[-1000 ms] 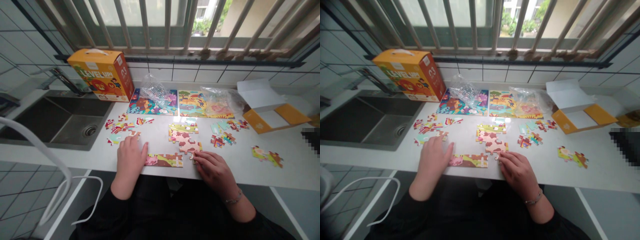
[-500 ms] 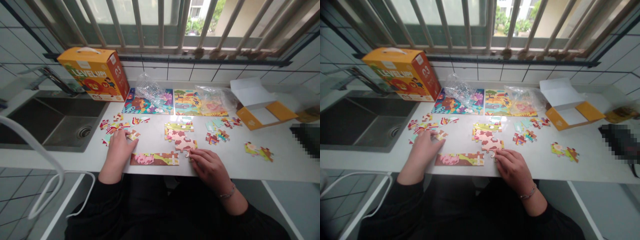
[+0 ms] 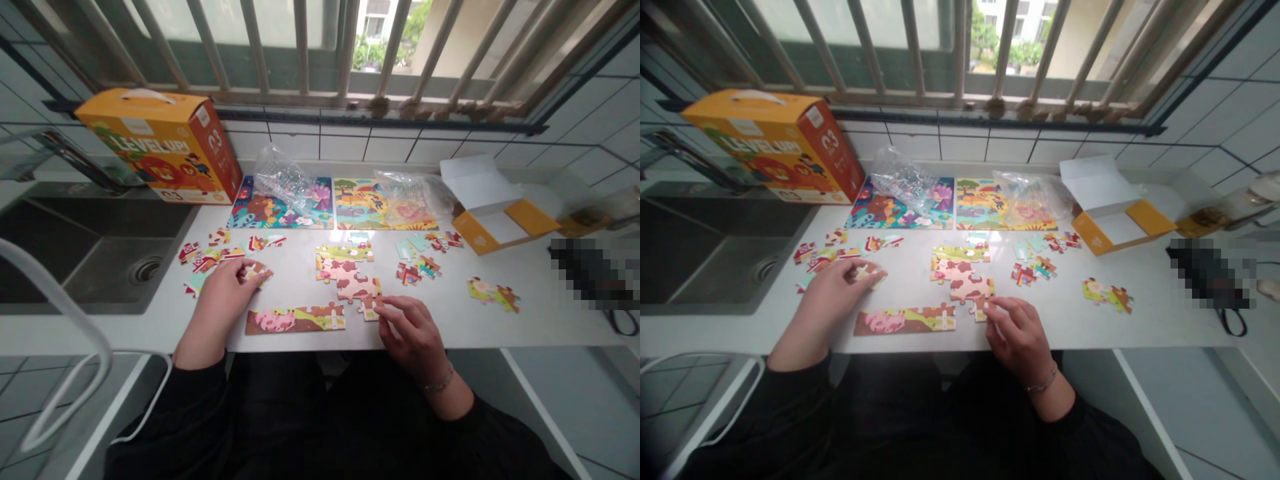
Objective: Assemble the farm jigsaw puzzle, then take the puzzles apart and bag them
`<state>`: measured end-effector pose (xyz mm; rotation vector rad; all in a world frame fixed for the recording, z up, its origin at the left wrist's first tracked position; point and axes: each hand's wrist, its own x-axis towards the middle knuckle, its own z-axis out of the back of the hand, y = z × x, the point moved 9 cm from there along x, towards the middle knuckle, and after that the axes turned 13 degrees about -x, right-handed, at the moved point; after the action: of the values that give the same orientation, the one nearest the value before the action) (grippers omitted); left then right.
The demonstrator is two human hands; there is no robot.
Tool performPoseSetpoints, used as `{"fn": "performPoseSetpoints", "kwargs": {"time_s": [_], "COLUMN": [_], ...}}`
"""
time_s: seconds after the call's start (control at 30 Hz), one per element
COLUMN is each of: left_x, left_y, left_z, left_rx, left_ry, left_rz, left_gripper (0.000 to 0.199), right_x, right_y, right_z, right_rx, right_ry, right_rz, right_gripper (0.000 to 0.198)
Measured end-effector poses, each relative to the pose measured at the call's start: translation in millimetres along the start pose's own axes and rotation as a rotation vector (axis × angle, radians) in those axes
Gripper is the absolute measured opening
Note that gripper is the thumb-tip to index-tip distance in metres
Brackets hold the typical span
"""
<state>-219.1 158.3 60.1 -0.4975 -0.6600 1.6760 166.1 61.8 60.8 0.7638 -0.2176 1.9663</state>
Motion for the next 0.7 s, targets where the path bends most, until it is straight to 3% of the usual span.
{"fn": "performPoseSetpoints", "kwargs": {"time_s": [0.13, 0.3, 0.43, 0.53, 0.7], "left_x": [-22, -67, -90, -99, -101], "left_y": [-34, -81, -106, -113, -110], "left_z": [-20, -100, -143, -156, -152], "left_rx": [-0.268, -0.766, -0.902, -0.934, -0.962], "left_ry": [0.089, 0.484, 0.622, 0.678, 0.654], "left_rz": [-0.006, 0.101, 0.095, 0.102, 0.076], "left_gripper": [0.041, 0.048, 0.059, 0.058, 0.052], "right_x": [0, 1, 6, 12, 19], "right_y": [1, 2, 15, 26, 28], "right_z": [-2, 1, 1, -2, -8], "right_rx": [-0.007, 0.023, 0.116, 0.165, 0.226], "right_ry": [0.000, -0.002, 0.045, 0.053, 0.041], "right_rz": [0.018, 0.039, 0.110, 0.156, 0.117], "right_gripper": [0.040, 0.045, 0.060, 0.059, 0.043]}}
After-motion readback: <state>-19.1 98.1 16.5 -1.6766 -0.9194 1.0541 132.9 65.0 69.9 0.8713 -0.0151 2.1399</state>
